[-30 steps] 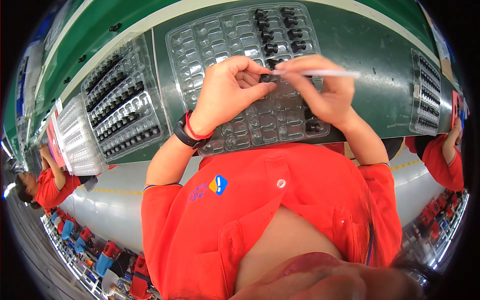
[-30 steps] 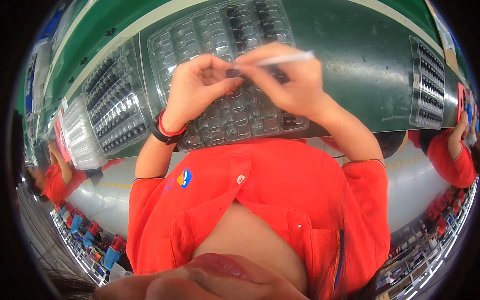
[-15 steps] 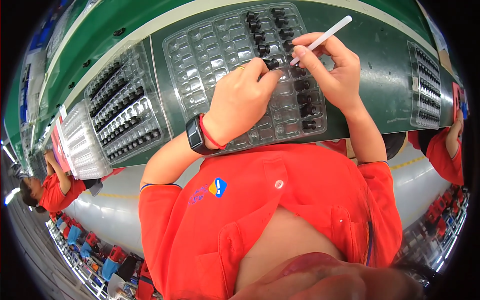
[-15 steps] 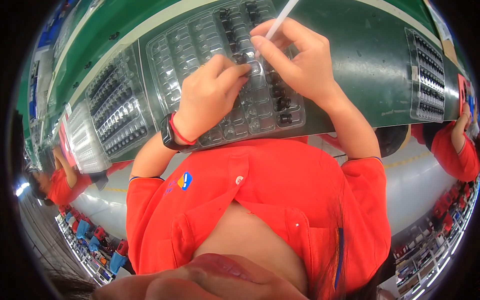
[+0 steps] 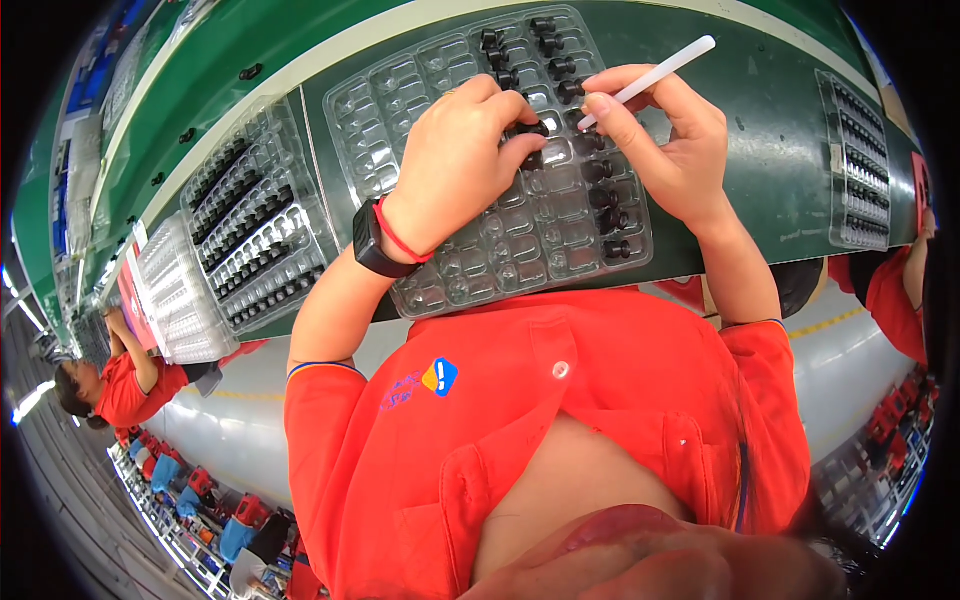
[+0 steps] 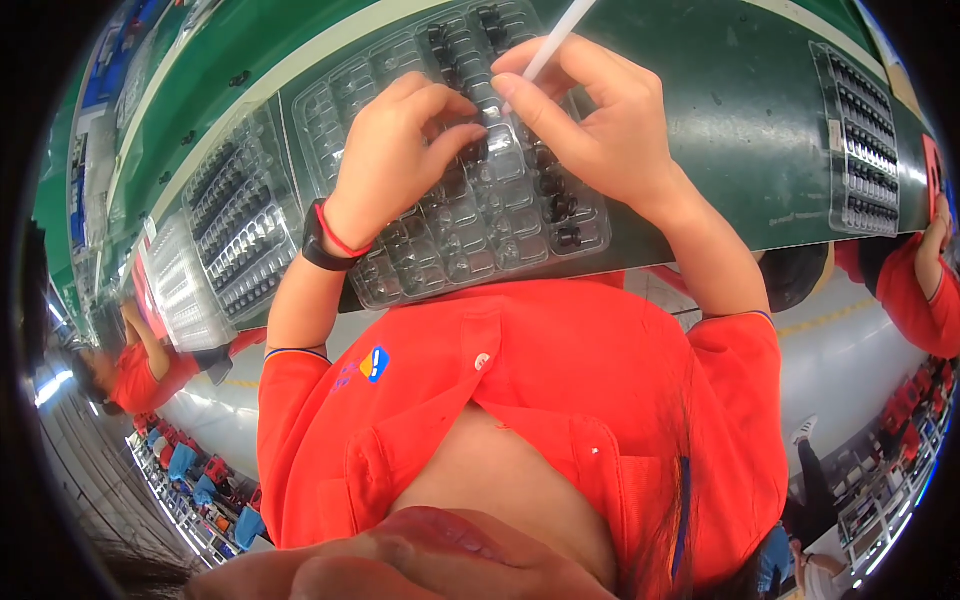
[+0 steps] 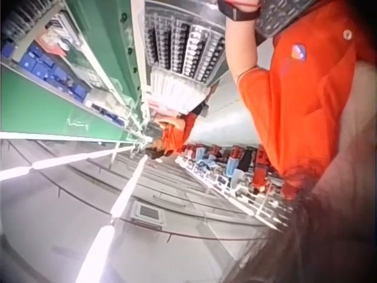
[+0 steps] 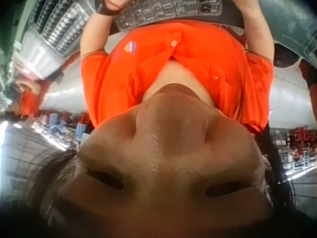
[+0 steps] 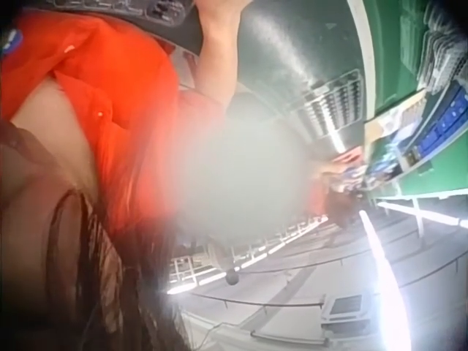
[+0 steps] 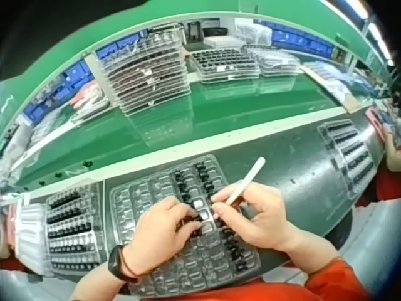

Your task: The person sorts small electronic components by hand, transferring them from a handheld component tray into a stationary assembly grid tray.

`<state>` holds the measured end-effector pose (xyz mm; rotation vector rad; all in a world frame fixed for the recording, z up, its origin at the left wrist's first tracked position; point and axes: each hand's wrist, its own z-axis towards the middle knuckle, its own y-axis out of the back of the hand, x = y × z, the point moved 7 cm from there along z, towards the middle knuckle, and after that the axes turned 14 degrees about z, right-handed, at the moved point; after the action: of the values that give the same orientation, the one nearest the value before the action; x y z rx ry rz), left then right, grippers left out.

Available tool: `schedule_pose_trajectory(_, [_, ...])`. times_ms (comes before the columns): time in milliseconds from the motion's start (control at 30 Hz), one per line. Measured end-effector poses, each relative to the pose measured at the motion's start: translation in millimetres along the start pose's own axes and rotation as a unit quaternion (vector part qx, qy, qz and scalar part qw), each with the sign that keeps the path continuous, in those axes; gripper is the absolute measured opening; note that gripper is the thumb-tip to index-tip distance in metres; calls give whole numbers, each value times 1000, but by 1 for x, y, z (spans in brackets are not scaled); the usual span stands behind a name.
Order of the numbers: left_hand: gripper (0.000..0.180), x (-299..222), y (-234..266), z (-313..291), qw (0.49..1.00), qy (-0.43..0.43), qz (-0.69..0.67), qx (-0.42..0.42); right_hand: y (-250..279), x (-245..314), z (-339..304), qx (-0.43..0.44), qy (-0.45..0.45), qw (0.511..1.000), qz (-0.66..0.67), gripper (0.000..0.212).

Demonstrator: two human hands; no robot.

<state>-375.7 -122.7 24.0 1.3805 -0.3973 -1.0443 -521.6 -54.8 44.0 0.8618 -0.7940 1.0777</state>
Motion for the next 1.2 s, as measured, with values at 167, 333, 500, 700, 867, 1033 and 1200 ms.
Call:
schedule_pose_trajectory(167, [11, 10, 9, 5, 999, 20, -41, -19, -2, -1, 0, 3, -17, 1000, 6, 13])
schedule_pose_trajectory(333, [11, 16, -1, 1, 994, 51, -96, 12, -3, -2, 0, 8, -18, 1000, 3, 13])
schedule_pose_trajectory(500, [16, 13, 2, -6, 997, 47, -64, -1, -6, -2, 1, 9, -27, 1000, 4, 13])
schedule_pose_trajectory(700, [16, 30, 42, 0, 996, 51, -19, -65, -6, 0, 1, 5, -17, 1000, 10, 13])
schedule_pose_trajectory(867, [23, 141, 82, 19, 975, 123, 150, -105, -3, 0, -1, -6, -12, 1000, 14, 12])
schedule_pose_trajectory(1033, [36, 293, 89, 10, 951, 198, 222, -86, -7, 1, 1, 17, -5, 1000, 2, 12])
schedule_pose_trajectory(1200, [28, 306, 70, 17, 948, 162, 272, -37, -4, -3, -1, 5, -11, 1000, 0, 12])
